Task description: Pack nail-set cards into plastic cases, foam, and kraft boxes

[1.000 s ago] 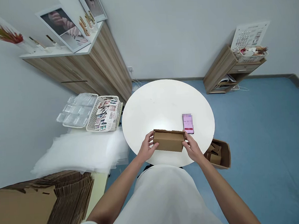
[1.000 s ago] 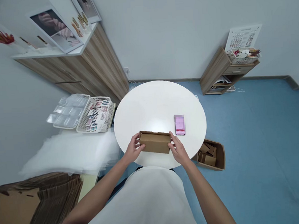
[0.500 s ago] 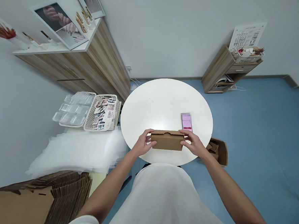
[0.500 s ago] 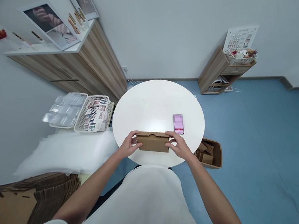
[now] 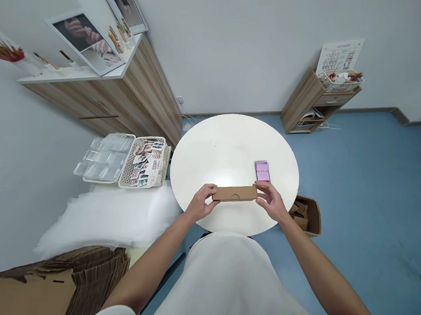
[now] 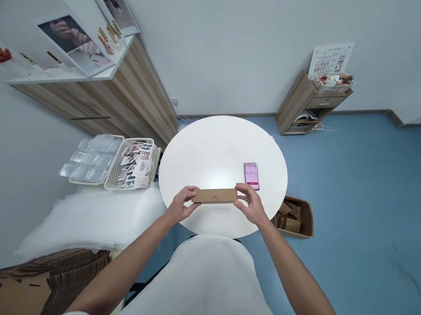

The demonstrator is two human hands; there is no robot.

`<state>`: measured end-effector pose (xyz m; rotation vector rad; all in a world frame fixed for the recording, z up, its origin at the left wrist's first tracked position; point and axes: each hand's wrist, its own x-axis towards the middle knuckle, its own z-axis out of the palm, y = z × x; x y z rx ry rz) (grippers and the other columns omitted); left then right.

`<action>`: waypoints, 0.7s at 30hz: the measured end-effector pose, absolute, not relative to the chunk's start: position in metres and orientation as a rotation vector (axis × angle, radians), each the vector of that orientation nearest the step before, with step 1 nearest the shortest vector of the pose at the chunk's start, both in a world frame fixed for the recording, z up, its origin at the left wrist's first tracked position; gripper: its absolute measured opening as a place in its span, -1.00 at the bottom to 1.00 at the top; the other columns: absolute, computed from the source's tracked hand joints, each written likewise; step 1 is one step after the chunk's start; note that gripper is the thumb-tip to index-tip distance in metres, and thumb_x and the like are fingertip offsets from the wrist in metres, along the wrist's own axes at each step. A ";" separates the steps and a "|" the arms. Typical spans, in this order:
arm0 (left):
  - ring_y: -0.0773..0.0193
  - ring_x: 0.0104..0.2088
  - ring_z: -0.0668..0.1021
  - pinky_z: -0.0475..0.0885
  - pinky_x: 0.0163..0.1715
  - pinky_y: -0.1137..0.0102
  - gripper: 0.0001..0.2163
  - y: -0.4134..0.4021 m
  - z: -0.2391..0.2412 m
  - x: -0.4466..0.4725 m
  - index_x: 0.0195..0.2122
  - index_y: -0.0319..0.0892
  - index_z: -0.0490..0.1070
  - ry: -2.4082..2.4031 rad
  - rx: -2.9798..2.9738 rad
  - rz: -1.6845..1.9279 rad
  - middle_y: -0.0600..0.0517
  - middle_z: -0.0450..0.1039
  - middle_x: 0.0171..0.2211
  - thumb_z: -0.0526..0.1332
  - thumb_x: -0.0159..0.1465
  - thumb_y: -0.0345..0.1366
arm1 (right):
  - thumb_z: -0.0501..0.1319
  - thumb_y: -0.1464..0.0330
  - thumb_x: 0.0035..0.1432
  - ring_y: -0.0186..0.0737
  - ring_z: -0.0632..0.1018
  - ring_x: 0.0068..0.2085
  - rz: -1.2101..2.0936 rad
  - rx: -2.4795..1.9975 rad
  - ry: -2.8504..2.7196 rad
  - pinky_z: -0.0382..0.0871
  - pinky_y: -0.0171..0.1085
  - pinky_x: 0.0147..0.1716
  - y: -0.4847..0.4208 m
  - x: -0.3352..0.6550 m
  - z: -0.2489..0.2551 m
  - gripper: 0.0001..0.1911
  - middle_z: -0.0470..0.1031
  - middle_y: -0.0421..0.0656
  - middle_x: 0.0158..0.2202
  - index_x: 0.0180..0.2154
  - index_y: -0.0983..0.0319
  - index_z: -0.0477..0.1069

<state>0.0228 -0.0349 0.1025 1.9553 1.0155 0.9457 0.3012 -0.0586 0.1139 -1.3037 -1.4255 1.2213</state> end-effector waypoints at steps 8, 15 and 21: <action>0.17 0.04 0.36 0.39 -0.09 0.17 -0.72 -0.039 0.091 0.016 -0.11 -0.10 0.20 0.934 2.093 1.085 -0.12 0.28 -0.02 0.13 0.15 -0.46 | 0.24 0.13 -0.07 -0.14 0.46 -0.08 1.650 -1.435 -1.104 0.39 -0.07 -0.11 -0.067 0.279 0.114 -0.43 0.22 -0.10 0.08 0.01 0.05 0.22; 0.13 0.19 0.13 0.25 0.06 0.21 -0.33 -0.054 0.092 0.026 0.22 -0.03 -0.19 1.202 1.632 0.963 -0.12 -0.06 0.23 0.16 0.16 -0.34 | 0.27 0.17 -0.09 -0.03 0.28 0.12 1.270 -1.416 -1.094 0.30 -0.06 0.00 -0.080 0.251 0.097 -0.43 0.04 -0.03 0.21 -0.01 0.11 0.24; 0.15 0.09 0.32 0.30 0.03 0.17 -0.38 -0.055 0.086 0.013 0.20 -0.01 -0.08 1.126 1.385 0.842 -0.07 0.13 0.16 0.18 0.15 -0.22 | 0.24 0.18 -0.05 -0.03 0.16 0.18 1.114 -1.429 -1.139 0.37 -0.06 -0.04 -0.099 0.237 0.093 -0.46 -0.02 -0.06 0.24 0.00 0.12 0.24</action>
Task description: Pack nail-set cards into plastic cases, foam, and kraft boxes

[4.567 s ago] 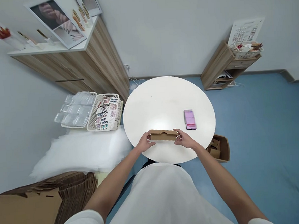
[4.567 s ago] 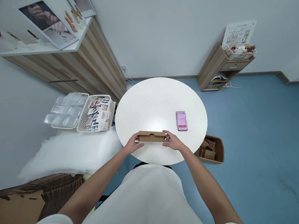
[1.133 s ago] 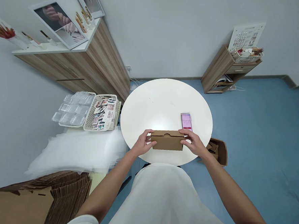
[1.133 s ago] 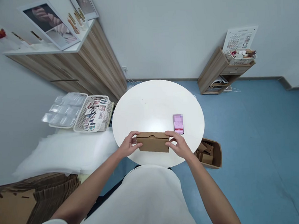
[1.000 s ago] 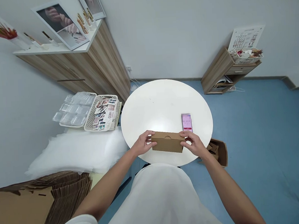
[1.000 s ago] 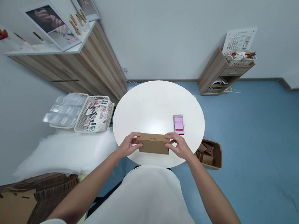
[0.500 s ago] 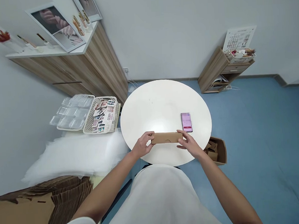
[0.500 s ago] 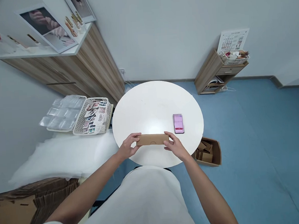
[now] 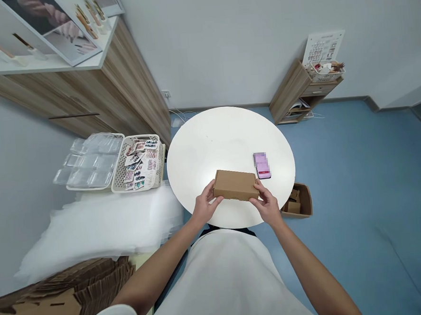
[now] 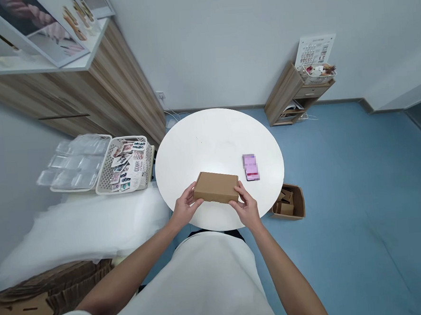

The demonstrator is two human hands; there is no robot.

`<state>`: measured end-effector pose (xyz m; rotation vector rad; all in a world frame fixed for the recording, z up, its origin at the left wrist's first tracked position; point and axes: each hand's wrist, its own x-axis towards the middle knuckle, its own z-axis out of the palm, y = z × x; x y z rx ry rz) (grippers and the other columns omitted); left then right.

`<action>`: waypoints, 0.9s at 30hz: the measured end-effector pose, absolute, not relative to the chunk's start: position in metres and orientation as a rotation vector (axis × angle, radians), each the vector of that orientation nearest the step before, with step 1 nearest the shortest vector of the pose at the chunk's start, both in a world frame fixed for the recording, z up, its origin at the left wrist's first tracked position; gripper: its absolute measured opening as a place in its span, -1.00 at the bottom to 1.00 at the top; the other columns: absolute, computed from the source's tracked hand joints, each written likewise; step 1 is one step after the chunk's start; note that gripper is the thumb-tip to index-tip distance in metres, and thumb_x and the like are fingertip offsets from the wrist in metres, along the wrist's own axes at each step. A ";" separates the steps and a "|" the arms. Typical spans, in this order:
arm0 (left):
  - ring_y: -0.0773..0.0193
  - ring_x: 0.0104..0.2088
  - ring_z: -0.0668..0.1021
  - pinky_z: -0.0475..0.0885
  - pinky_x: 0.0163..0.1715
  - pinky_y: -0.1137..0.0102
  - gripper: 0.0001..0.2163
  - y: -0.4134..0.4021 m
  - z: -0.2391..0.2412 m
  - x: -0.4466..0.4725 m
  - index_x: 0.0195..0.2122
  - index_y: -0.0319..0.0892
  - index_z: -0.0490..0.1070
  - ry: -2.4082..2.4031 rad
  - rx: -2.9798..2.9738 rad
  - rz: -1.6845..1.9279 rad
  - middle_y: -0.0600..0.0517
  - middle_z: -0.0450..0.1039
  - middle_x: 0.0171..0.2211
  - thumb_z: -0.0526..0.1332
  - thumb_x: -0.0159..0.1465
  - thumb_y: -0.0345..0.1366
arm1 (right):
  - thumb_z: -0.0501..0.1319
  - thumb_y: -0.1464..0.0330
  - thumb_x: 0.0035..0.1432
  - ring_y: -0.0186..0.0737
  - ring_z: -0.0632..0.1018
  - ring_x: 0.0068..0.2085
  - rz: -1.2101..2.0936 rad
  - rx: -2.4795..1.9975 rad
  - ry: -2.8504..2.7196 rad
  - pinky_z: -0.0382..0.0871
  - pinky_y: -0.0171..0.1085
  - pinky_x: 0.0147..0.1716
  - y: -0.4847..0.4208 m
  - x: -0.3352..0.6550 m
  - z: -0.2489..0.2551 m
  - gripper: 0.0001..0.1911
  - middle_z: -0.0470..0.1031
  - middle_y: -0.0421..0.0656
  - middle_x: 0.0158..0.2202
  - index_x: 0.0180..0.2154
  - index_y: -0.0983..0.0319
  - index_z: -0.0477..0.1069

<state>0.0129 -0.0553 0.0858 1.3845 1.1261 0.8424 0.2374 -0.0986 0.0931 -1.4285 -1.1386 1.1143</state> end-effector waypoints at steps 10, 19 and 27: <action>0.21 0.03 0.37 0.29 0.04 0.18 -0.51 -0.063 0.080 0.036 0.07 -0.10 0.11 1.020 1.445 0.876 -0.07 0.27 0.04 0.21 0.12 -0.26 | 0.12 0.17 0.06 -0.07 0.26 0.12 0.920 -1.613 -0.893 0.28 -0.02 0.01 -0.125 0.247 0.097 -0.45 0.16 0.00 0.13 0.09 0.14 0.11; 0.17 0.04 0.33 0.29 0.00 0.12 -0.61 -0.072 0.079 0.121 0.06 -0.04 0.18 1.167 1.421 0.685 -0.06 0.27 0.02 0.12 0.19 -0.22 | 0.12 0.24 0.05 -0.17 0.35 -0.03 0.823 -1.702 -0.856 0.34 -0.10 -0.04 -0.144 0.329 0.074 -0.53 0.25 -0.07 -0.07 0.04 0.13 0.23; 0.18 -0.03 0.34 0.41 -0.11 0.21 -0.46 -0.081 0.065 0.295 0.16 0.02 0.02 1.021 1.505 0.377 -0.05 0.15 -0.10 0.15 0.16 -0.17 | 0.13 0.20 0.03 -0.14 0.39 -0.10 0.661 -1.893 -0.716 0.36 -0.07 -0.09 -0.202 0.469 0.049 -0.42 0.26 -0.07 -0.13 0.11 0.15 0.16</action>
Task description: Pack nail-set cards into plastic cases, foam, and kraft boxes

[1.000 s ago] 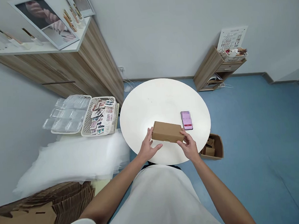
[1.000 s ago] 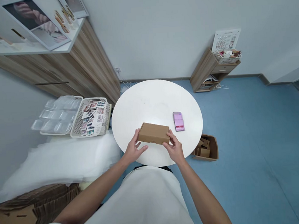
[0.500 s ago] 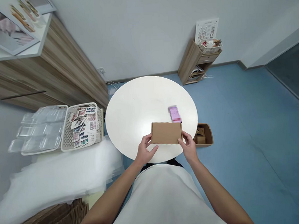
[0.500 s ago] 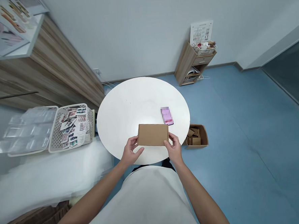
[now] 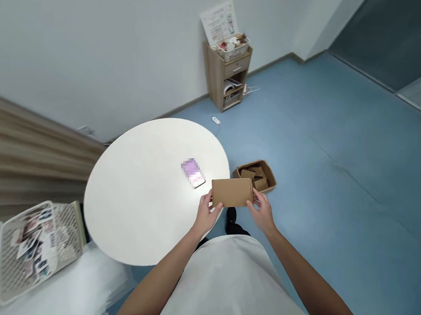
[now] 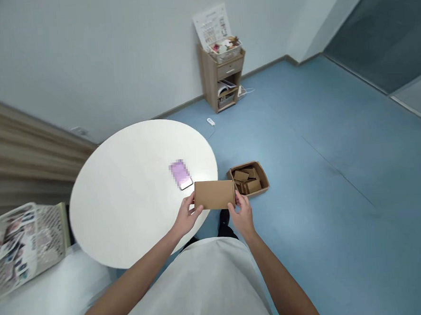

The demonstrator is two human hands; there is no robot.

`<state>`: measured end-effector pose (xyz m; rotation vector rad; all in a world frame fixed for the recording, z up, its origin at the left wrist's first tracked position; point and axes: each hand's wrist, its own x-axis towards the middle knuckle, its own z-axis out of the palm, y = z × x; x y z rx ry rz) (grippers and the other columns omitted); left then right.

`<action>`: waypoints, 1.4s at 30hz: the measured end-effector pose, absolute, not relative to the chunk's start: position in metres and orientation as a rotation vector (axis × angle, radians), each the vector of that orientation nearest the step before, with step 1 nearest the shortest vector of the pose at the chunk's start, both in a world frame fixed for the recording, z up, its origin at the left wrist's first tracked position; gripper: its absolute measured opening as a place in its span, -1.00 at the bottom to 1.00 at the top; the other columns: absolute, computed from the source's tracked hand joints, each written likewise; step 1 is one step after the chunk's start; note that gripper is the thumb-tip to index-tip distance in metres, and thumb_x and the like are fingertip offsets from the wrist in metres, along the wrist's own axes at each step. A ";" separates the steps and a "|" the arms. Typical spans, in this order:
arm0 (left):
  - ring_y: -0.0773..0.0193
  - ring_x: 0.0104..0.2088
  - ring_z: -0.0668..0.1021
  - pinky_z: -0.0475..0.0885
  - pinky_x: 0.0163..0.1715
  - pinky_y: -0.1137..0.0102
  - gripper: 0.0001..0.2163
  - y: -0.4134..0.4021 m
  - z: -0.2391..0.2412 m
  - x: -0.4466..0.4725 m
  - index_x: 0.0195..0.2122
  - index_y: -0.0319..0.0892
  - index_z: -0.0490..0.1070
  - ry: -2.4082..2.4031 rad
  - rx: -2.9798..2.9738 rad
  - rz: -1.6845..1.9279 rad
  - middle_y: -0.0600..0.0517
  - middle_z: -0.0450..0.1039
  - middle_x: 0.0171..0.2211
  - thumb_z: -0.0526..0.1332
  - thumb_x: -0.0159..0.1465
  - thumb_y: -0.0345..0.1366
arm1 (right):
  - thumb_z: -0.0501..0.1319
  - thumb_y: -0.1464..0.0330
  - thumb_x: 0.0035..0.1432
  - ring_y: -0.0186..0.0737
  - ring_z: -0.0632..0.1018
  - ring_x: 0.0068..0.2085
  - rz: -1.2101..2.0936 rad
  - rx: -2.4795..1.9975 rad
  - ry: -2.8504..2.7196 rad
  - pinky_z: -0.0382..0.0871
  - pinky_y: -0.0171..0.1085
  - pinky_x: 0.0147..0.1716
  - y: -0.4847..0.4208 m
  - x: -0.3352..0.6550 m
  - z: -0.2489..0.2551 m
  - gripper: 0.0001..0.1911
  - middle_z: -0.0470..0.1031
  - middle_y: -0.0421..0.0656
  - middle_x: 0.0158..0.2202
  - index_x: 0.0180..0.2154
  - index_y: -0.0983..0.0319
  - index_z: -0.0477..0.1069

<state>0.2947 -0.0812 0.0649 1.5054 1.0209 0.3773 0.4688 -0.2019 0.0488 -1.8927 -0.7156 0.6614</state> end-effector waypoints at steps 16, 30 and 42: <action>0.00 0.21 0.05 0.03 0.14 0.07 -0.30 -0.071 0.017 0.515 0.21 -0.21 -0.05 0.492 1.933 0.033 -0.18 -0.04 0.22 0.21 0.09 -0.12 | 0.15 0.20 0.00 -0.02 0.06 0.22 0.550 -2.177 -0.502 0.10 0.03 0.10 -0.269 0.600 0.010 -0.34 0.00 -0.04 0.22 0.15 0.17 0.08; 0.14 -0.15 0.51 0.43 -0.21 0.21 -0.59 -0.051 0.061 0.366 0.01 -0.14 0.25 1.007 1.578 0.213 -0.13 0.39 -0.08 0.14 0.15 -0.13 | 0.09 0.21 0.04 -0.14 0.52 -0.21 0.870 -1.936 -0.642 0.43 -0.12 -0.28 -0.215 0.574 0.027 -0.58 0.46 -0.02 -0.14 -0.05 0.21 0.29; 0.18 -0.12 0.48 0.41 -0.25 0.33 -0.61 -0.089 0.105 0.138 0.01 -0.12 0.26 1.557 1.273 0.783 -0.11 0.37 -0.06 0.12 0.16 -0.13 | 0.15 0.15 0.00 -0.15 0.50 -0.21 1.293 -1.529 -1.345 0.39 -0.15 -0.23 -0.064 0.390 0.070 -0.53 0.45 0.00 -0.12 -0.06 0.22 0.30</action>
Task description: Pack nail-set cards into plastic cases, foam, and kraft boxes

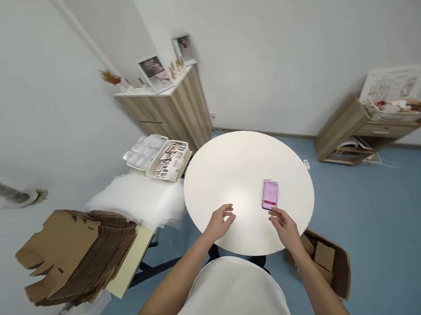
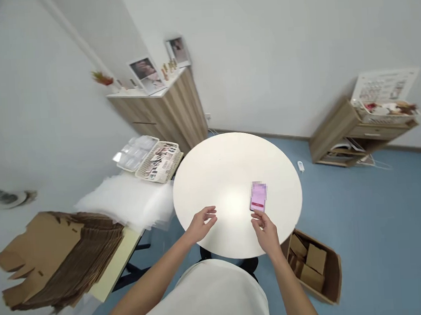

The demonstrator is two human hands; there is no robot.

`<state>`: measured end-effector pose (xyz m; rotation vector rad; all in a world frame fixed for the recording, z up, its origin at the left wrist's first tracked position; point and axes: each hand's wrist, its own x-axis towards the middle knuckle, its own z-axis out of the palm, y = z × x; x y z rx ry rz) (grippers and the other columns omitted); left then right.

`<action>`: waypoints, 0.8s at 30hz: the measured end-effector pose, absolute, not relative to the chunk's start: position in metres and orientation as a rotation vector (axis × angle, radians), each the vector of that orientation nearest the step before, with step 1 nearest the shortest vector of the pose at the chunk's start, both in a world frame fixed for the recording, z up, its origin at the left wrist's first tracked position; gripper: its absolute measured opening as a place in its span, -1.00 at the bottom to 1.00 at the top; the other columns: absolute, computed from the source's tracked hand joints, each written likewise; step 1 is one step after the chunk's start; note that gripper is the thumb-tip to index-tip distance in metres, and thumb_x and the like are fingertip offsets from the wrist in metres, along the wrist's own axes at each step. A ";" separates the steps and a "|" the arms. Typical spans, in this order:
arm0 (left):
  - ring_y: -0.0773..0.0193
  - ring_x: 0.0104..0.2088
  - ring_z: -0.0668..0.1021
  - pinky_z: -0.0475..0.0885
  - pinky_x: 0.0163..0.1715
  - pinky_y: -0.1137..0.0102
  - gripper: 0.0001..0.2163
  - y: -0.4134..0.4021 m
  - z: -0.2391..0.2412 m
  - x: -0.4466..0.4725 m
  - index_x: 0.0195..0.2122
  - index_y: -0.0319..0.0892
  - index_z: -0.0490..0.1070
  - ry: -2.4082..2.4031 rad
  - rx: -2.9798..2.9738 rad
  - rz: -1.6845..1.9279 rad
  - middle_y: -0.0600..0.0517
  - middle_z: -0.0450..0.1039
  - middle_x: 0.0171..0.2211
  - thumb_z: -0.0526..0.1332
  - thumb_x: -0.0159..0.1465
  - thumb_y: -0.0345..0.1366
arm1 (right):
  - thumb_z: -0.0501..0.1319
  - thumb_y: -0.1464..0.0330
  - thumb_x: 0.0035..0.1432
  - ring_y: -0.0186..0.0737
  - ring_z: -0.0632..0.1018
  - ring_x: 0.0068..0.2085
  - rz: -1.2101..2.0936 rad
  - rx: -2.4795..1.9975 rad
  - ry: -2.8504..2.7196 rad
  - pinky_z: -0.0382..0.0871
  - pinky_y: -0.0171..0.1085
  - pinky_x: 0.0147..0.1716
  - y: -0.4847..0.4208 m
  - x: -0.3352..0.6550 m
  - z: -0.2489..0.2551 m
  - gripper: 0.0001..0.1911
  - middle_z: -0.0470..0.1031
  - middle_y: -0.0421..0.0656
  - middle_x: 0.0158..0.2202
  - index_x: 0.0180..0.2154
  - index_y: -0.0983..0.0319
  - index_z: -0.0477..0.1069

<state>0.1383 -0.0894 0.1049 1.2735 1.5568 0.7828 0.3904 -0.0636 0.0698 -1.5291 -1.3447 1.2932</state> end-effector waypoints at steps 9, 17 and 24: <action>0.25 -0.26 0.51 0.39 -0.21 0.32 -0.63 -0.143 0.063 -0.033 -0.08 -0.20 0.32 1.727 0.874 0.998 -0.11 0.42 -0.15 0.17 0.10 -0.16 | 0.14 0.18 0.01 -0.17 0.51 -0.23 1.486 -1.472 -1.694 0.39 -0.15 -0.24 -0.057 0.212 0.083 -0.62 0.47 -0.06 -0.17 -0.12 0.17 0.34; 0.23 -0.30 0.51 0.39 -0.28 0.35 -0.65 -0.140 0.067 -0.086 -0.17 -0.19 0.38 1.820 0.727 1.092 -0.10 0.45 -0.21 0.22 0.03 -0.16 | 0.09 0.22 0.06 -0.21 0.51 -0.22 1.497 -1.269 -2.107 0.39 -0.22 -0.30 -0.024 0.137 0.098 -0.66 0.46 -0.11 -0.15 -0.09 0.12 0.33; 0.25 -0.31 0.51 0.40 -0.29 0.35 -0.68 -0.113 0.072 -0.111 -0.15 -0.20 0.37 1.988 0.811 1.099 -0.10 0.45 -0.24 0.21 0.06 -0.23 | 0.07 0.31 0.07 -0.25 0.51 -0.26 1.347 -1.094 -2.266 0.36 -0.22 -0.23 0.032 0.080 0.089 -0.68 0.48 -0.12 -0.18 -0.09 0.16 0.33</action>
